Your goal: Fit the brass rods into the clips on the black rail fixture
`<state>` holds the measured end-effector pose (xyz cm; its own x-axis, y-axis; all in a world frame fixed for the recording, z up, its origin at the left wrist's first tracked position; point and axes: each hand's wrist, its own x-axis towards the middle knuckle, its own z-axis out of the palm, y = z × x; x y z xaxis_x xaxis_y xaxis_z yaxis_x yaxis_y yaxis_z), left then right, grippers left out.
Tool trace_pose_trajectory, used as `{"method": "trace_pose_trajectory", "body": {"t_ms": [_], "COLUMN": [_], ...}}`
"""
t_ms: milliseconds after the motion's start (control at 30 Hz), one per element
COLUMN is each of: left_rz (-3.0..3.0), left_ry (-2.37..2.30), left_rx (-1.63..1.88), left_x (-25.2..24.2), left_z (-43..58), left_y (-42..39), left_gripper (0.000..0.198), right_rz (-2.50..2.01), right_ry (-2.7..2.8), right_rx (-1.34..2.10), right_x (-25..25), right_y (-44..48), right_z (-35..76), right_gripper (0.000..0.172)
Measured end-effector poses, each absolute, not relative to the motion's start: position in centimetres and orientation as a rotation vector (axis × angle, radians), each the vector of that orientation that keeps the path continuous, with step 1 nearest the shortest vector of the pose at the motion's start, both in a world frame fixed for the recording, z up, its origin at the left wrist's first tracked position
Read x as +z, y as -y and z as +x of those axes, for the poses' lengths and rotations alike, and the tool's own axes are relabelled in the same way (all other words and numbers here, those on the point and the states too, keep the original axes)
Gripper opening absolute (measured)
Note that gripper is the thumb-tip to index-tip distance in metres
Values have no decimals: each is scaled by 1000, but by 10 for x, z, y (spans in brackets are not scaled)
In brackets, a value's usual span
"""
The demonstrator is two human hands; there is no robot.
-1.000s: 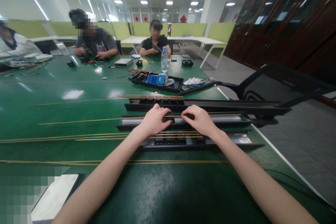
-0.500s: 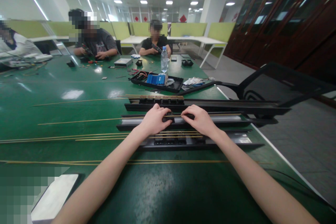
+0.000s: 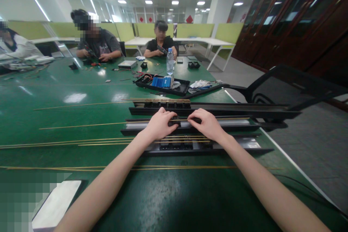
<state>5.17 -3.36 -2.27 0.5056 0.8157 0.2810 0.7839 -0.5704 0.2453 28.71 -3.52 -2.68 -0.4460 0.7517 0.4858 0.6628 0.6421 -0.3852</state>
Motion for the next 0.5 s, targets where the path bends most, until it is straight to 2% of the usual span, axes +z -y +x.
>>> {"method": "trace_pose_trajectory", "body": {"t_ms": [500], "left_rz": [2640], "left_ry": [-1406], "left_rx": [572], "left_x": [-24], "left_z": [51], "left_y": [33], "left_gripper": [42], "right_rz": [-1082], "right_ry": [2228], "right_rx": [192], "right_x": [-27], "right_y": [35], "right_z": [289], "right_gripper": [12]}}
